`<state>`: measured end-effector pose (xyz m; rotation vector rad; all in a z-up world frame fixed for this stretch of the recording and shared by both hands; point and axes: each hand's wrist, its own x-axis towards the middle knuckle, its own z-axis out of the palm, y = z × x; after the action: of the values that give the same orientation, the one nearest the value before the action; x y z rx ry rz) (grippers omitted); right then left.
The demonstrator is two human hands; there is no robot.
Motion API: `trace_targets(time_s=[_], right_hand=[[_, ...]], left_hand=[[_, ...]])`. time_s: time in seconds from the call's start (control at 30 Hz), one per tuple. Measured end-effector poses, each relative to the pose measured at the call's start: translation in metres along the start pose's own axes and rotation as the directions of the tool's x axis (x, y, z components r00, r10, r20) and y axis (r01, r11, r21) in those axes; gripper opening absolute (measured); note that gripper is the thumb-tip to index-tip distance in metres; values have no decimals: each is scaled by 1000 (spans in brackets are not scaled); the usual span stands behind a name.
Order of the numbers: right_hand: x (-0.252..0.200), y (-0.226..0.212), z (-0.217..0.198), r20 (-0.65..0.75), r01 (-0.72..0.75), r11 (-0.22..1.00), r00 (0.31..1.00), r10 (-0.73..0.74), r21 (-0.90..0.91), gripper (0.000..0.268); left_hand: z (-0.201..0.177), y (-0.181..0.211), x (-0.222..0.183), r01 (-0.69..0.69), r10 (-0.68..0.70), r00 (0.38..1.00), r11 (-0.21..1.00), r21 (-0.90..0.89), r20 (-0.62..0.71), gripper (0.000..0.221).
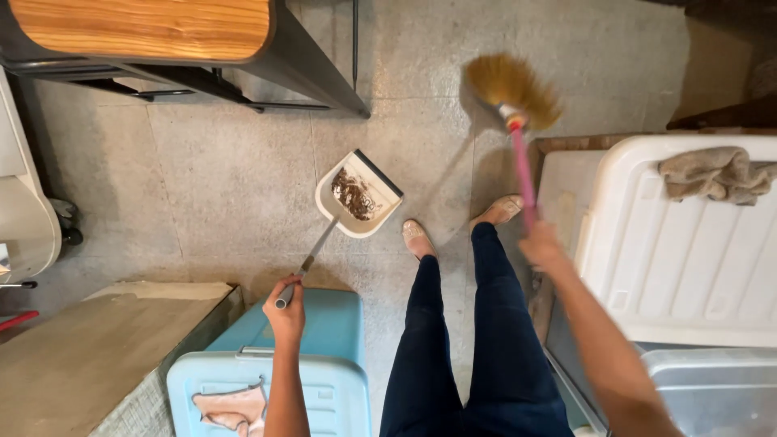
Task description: Sweep the floor using a broom and dustpan while moving furniture to reach all areas
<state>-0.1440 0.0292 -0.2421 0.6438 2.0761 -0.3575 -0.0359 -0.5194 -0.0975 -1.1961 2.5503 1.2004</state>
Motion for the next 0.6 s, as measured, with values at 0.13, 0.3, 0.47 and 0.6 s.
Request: trace_targets(time_s=[0.13,0.3,0.47,0.6], right_hand=[[-94,-106,61,147,-143,950,984,105,277,100],[-216,-118,41,262,321,938,902,-344,127,77],[-200,-38,15,179,184,970,972,-155,-158,78],[-137,-5,-8,-59,167,980,985,-161,111,78]], left_hand=[[12,-17,2,14,-14,999,1000,-9,-43,16],[14,-25,1,58,-56,997,998,35,-55,16],[9,-21,-4,107,-107,990,994,-5,-92,14],[14,-42,-3,130,-127,986,991,25,-109,14]])
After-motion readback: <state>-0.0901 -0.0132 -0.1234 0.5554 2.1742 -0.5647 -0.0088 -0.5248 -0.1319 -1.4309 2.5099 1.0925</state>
